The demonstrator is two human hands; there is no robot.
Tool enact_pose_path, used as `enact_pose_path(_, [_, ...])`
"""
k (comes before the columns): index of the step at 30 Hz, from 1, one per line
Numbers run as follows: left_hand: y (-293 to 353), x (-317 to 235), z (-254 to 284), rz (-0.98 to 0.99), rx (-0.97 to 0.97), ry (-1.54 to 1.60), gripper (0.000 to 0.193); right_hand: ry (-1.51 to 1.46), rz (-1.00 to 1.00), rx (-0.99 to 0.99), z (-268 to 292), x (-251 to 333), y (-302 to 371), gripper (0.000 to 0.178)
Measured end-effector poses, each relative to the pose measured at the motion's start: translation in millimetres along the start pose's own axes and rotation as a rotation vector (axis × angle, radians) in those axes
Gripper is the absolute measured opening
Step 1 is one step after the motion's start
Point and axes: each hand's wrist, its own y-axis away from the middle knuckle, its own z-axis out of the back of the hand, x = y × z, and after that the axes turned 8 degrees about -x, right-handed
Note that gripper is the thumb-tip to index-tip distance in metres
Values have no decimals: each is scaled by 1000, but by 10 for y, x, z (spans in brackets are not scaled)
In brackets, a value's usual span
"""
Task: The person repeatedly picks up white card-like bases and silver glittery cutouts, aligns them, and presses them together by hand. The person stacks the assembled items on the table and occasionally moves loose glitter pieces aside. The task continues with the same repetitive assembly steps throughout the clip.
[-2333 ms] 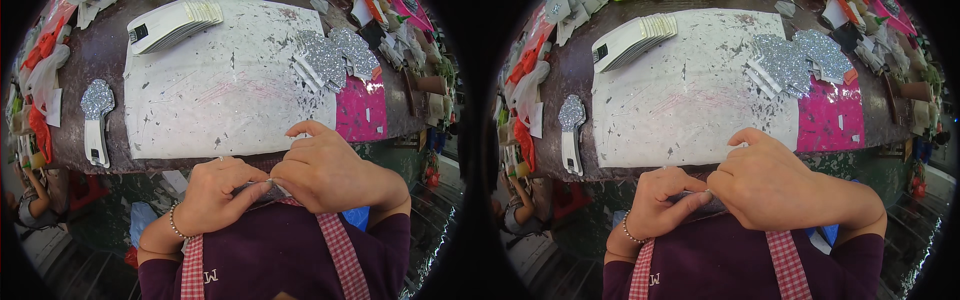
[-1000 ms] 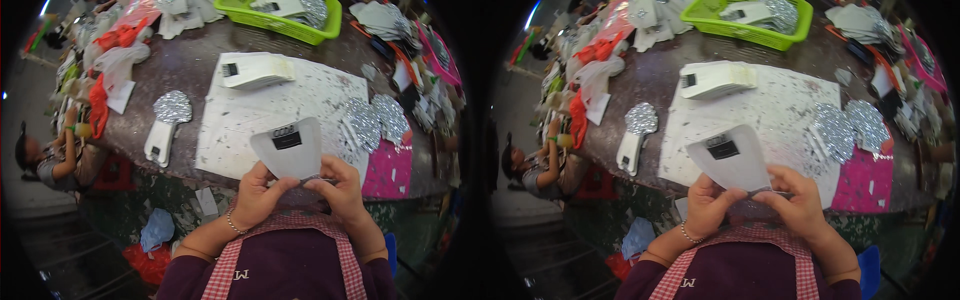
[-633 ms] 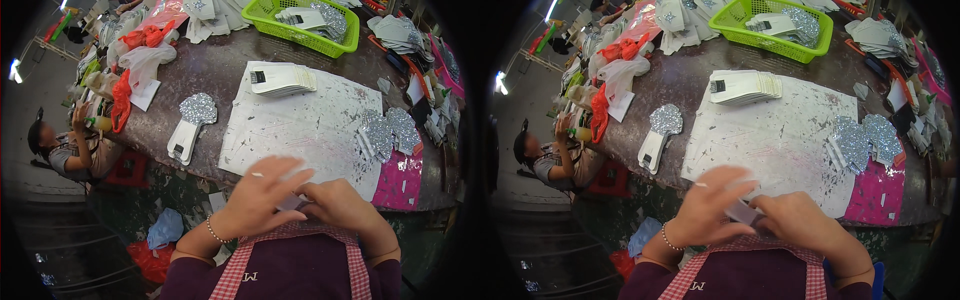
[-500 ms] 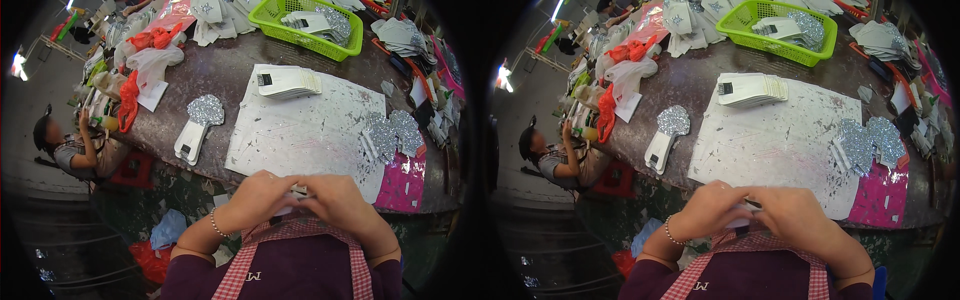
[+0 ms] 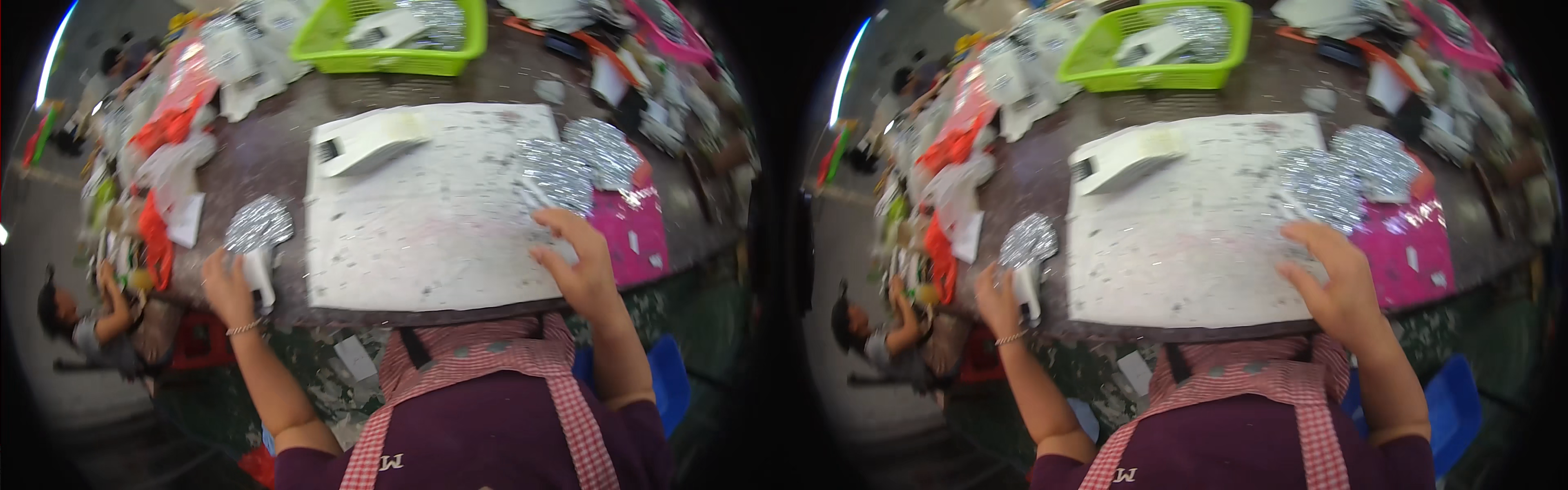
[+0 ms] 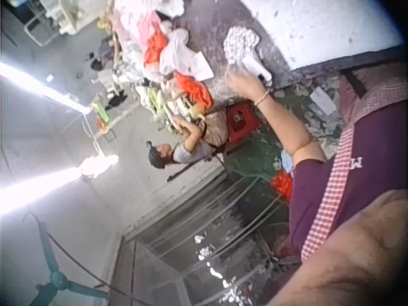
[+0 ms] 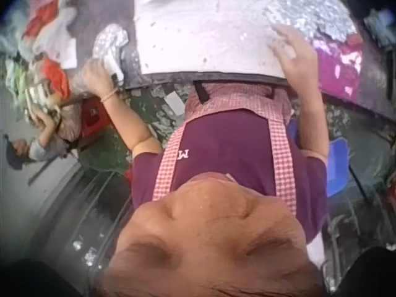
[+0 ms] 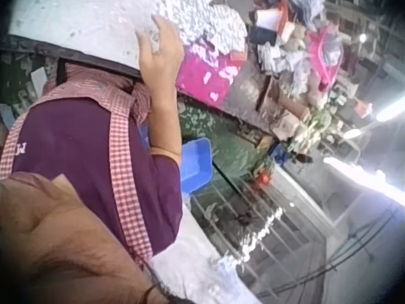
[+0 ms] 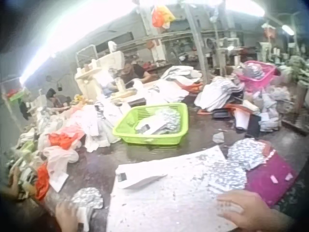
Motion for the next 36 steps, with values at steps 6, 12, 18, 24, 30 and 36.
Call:
enact_pose_path(6, [267, -1416, 148, -271, 86, 418, 34, 523, 105, -140, 110, -524, -285, 62])
enact_pose_path(12, [715, -2738, 233, -522, 543, 867, 28, 372, 2, -143, 40, -649, -323, 63])
enact_pose_path(18, [859, -3788, -107, -782, 296, 937, 45, -17, -171, -224, 121, -664, -350, 41])
enact_pose_path(24, [1005, -3940, -393, -865, 153, 837, 60, -113, -141, -148, 239, -907, -310, 33])
enact_pose_path(30, [1038, -3872, -507, -687, 363, 874, 72, 223, 105, -140, 280, -772, -341, 24])
enact_pose_path(36, [1000, -3875, -493, -620, 354, 899, 71, 375, 335, -151, 181, -752, -270, 20])
